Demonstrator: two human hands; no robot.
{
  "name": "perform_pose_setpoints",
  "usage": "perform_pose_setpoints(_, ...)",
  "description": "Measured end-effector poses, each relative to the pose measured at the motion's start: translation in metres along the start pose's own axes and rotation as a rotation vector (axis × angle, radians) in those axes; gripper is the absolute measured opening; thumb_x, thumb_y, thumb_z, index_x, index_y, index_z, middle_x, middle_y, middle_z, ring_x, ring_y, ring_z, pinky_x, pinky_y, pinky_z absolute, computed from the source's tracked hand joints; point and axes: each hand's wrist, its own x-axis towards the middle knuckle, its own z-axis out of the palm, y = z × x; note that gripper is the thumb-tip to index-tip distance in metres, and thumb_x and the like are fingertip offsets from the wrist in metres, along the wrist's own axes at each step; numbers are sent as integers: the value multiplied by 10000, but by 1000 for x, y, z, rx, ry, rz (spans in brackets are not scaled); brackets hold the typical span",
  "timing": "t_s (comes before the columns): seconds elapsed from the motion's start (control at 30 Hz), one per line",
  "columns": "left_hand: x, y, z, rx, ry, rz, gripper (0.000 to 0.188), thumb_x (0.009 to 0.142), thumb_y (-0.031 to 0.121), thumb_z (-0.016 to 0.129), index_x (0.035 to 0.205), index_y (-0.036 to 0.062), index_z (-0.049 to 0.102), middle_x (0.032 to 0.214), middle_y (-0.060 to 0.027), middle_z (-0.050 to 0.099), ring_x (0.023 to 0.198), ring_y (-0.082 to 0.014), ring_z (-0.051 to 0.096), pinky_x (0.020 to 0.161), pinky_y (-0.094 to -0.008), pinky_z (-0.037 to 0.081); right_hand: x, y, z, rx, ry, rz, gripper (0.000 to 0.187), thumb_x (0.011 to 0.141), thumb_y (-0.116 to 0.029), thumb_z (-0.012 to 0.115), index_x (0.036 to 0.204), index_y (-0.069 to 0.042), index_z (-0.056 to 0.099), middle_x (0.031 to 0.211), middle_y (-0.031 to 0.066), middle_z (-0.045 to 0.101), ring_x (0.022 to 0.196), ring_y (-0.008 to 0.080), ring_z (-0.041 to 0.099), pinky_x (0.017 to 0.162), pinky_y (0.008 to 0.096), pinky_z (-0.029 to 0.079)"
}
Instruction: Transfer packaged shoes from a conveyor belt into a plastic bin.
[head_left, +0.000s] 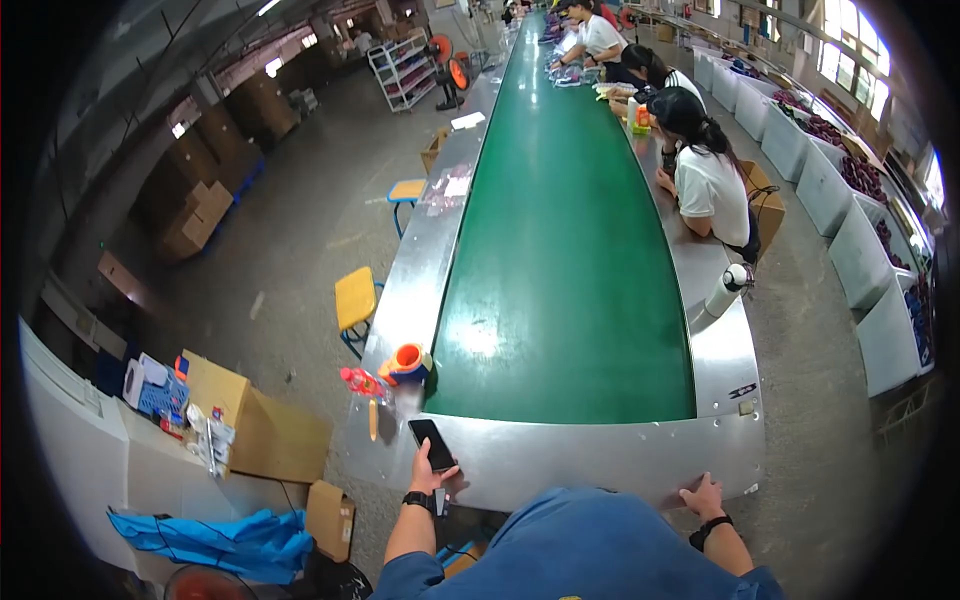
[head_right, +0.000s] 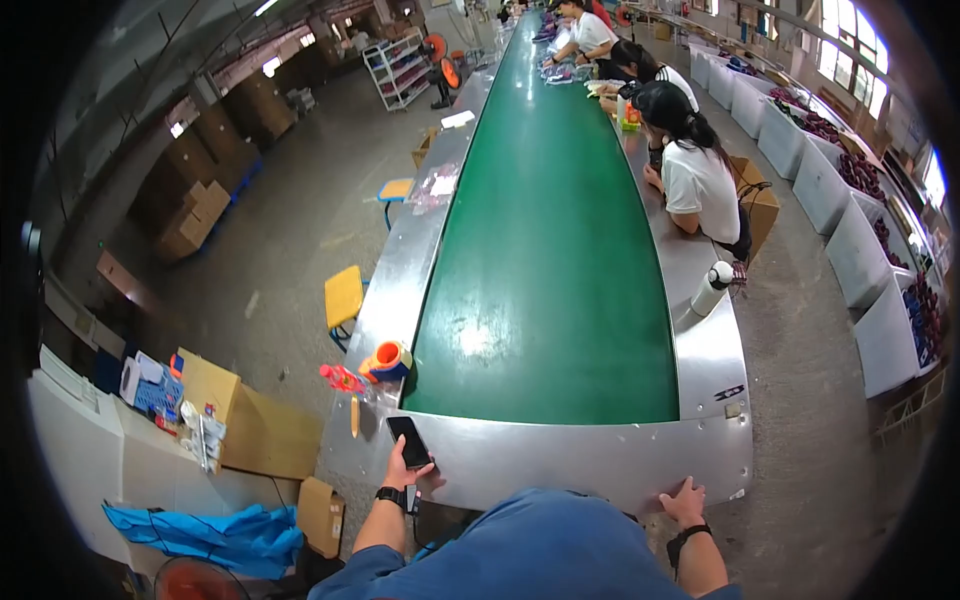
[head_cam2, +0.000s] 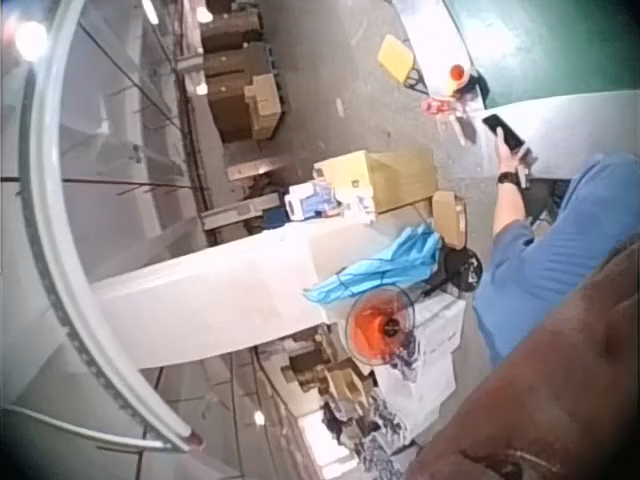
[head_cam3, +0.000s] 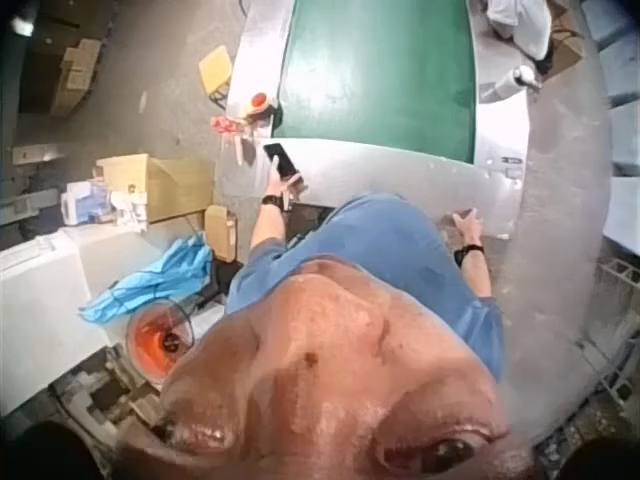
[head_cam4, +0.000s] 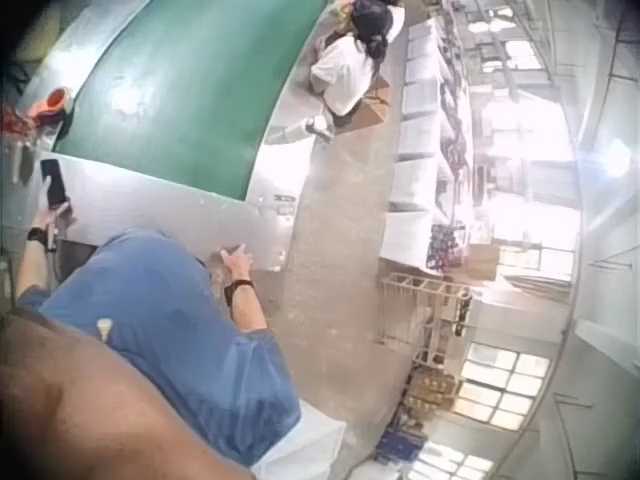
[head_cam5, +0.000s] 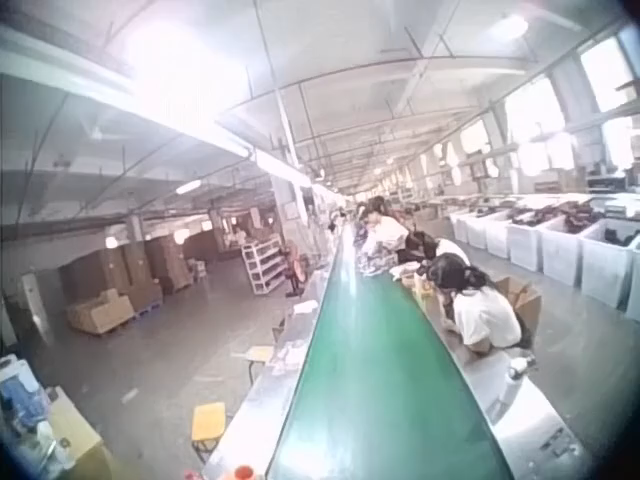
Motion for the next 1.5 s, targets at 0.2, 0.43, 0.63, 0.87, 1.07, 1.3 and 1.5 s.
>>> perform_pose_setpoints(0.2,5,19,-30,0,377,413,534,1006,399,591,1469,172,450,1248,-118,602,963,-298,625,763,-453,596,-3,3,-1,8,18,-6,1111,756,-453,845,1610,-54,257,1589,355,254,1471,517,316,1180,511,390)
perform_pose_setpoints(0.43,3,-30,26,-47,781,409,507,955,301,656,1406,173,461,1008,-72,597,560,-197,500,412,-346,384,2,17,6,3,40,30,1156,767,-500,818,1610,6,211,1594,431,177,1483,570,248,1215,526,317)
perform_pose_setpoints(0.63,-8,-118,60,161,379,282,162,1003,170,546,867,84,532,680,-86,579,505,-184,564,403,-352,464,-1,16,0,12,8,30,1185,774,-535,796,1616,24,178,1593,454,152,1498,600,182,1233,529,275)
perform_pose_setpoints(0.87,-13,-137,78,301,52,39,221,1049,222,529,1015,12,589,852,-130,665,690,-226,678,573,-319,581,-13,2,-7,-6,9,56,1225,758,-579,794,1621,21,166,1603,449,124,1495,605,179,1220,557,278)
perform_pose_setpoints(1.07,-6,-117,70,239,84,-59,344,1058,356,508,989,27,580,877,-145,698,703,-261,712,599,-345,612,0,10,8,-27,-7,41,1244,762,-615,781,1619,36,158,1588,467,136,1494,616,158,1223,564,259)
perform_pose_setpoints(1.3,-9,-117,76,285,121,-13,370,1075,342,493,1028,-19,561,923,-220,706,751,-337,715,640,-430,598,-1,3,9,-33,-19,50,1263,773,-630,770,1621,52,128,1582,485,121,1497,625,126,1233,560,230)
perform_pose_setpoints(1.5,-22,-112,92,284,146,-31,327,1069,359,497,976,56,575,847,-128,695,698,-253,705,547,-344,585,5,5,16,-107,-4,62,1281,782,-641,759,1623,56,91,1588,487,83,1499,625,113,1238,572,199)
